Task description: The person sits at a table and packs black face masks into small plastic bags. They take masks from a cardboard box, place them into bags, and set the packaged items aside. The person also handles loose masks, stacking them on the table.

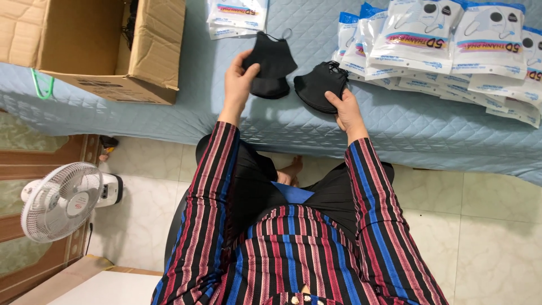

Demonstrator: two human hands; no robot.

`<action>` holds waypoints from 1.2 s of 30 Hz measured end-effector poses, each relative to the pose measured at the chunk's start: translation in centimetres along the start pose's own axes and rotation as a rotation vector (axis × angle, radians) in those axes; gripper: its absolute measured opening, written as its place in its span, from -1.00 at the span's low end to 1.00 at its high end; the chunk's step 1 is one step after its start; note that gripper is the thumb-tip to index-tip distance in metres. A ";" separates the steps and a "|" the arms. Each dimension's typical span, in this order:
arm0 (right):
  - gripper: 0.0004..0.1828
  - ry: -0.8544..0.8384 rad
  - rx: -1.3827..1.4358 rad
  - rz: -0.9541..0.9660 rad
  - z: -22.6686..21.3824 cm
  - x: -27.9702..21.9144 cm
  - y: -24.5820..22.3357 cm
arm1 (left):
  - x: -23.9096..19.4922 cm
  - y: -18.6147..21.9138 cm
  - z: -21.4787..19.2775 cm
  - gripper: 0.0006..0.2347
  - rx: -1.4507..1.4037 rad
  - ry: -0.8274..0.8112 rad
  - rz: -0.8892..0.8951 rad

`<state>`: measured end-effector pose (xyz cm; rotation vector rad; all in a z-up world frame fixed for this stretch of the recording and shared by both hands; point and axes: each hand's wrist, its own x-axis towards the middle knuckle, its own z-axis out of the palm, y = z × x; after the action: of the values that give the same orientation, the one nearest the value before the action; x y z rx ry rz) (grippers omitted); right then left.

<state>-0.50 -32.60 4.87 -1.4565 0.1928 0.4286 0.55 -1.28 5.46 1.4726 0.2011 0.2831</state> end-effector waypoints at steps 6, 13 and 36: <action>-0.50 0.010 0.295 -0.154 0.4 0.0 1.7 | 1.4 -8.1 -4.7 -0.59 0.230 -0.024 -0.021; -0.49 0.008 0.274 -0.134 -0.5 2.2 3.3 | 0.0 -5.0 -3.9 -0.57 0.528 -0.025 -0.085; -0.53 -0.059 0.339 -0.072 -1.2 2.8 3.2 | -2.5 -2.2 -2.7 0.20 0.901 -0.209 0.046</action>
<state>0.93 -33.14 0.69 -1.1132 0.1568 0.3599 -2.53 0.33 2.91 2.3864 0.1264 0.0621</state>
